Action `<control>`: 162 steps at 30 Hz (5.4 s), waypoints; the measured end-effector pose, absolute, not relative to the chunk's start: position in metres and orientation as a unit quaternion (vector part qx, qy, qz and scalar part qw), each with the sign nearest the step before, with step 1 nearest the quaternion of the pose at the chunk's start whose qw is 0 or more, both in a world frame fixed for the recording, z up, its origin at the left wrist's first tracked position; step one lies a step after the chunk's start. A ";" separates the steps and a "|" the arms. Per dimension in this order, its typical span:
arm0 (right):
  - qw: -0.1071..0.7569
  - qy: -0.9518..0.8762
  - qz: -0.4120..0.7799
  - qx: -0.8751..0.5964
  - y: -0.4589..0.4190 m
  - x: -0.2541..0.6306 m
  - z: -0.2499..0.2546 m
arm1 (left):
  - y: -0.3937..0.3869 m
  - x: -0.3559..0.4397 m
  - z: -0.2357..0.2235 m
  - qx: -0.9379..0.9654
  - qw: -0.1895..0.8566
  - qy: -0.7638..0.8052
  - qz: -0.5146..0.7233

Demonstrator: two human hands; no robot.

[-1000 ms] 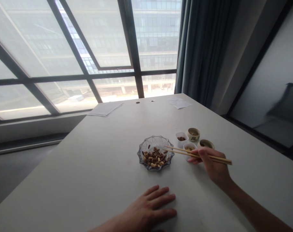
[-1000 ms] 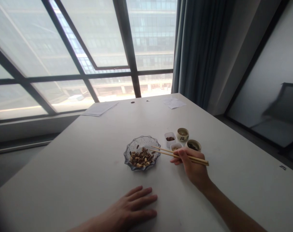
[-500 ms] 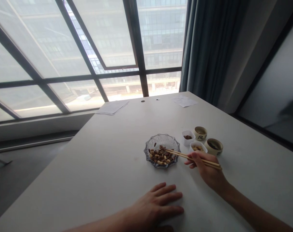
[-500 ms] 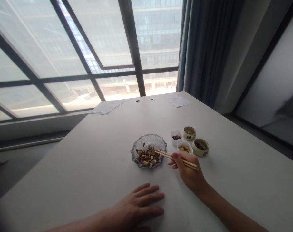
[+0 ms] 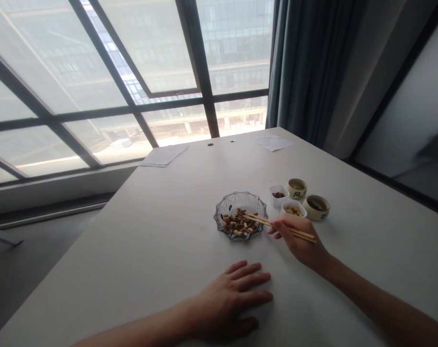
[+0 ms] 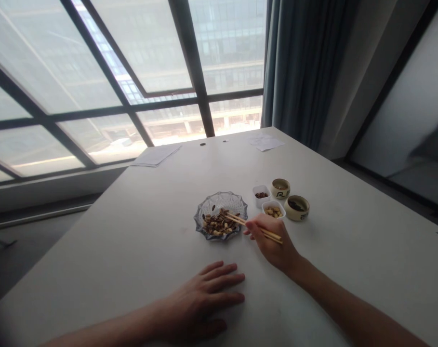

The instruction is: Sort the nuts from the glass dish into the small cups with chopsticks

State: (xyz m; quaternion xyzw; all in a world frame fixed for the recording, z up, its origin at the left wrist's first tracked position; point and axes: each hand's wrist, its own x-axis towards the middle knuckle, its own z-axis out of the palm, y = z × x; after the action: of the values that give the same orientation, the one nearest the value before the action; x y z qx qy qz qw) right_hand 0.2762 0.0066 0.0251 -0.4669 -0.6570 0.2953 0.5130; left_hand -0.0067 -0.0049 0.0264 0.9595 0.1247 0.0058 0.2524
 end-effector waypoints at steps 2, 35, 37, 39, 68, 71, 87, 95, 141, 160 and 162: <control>0.513 -0.664 0.304 -0.452 0.008 0.276 0.023 | -0.005 -0.008 0.025 0.960 0.252 0.123 0.010; 0.570 -0.617 0.248 -0.482 0.005 0.280 0.032 | -0.006 -0.006 0.024 0.962 0.244 0.117 0.042; 0.598 -0.601 0.211 -0.486 0.001 0.286 0.040 | -0.006 -0.005 0.025 0.961 0.246 0.118 0.042; 0.632 -0.569 0.177 -0.496 -0.001 0.296 0.047 | -0.006 -0.005 0.027 0.961 0.248 0.119 0.039; 0.589 -0.617 0.150 -0.500 -0.006 0.305 0.051 | -0.006 -0.008 0.020 0.964 0.235 0.117 0.033; 0.589 -0.626 0.155 -0.488 -0.005 0.302 0.050 | -0.007 -0.008 0.021 0.965 0.233 0.115 0.037; 0.575 -0.651 0.177 -0.463 -0.001 0.288 0.039 | -0.006 -0.007 0.022 0.964 0.237 0.117 0.033; 0.538 -0.652 0.186 -0.501 -0.006 0.286 0.049 | -0.006 -0.006 0.019 0.964 0.234 0.116 0.037; 0.597 -0.602 0.168 -0.503 -0.002 0.308 0.052 | -0.005 -0.005 0.027 0.967 0.225 0.122 0.017; 0.525 -0.605 0.303 -0.516 -0.001 0.280 0.046 | -0.006 -0.002 0.028 0.962 0.243 0.124 0.031; 0.527 -0.612 0.293 -0.512 -0.001 0.279 0.043 | -0.006 -0.003 0.026 0.962 0.244 0.119 0.039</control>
State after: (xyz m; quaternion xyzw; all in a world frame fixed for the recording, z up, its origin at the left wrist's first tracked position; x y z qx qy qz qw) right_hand 0.2790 -0.0009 0.0429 -0.5118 -0.6120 0.2935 0.5267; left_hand -0.0028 -0.0058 0.0264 0.9616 0.1194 0.0394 0.2438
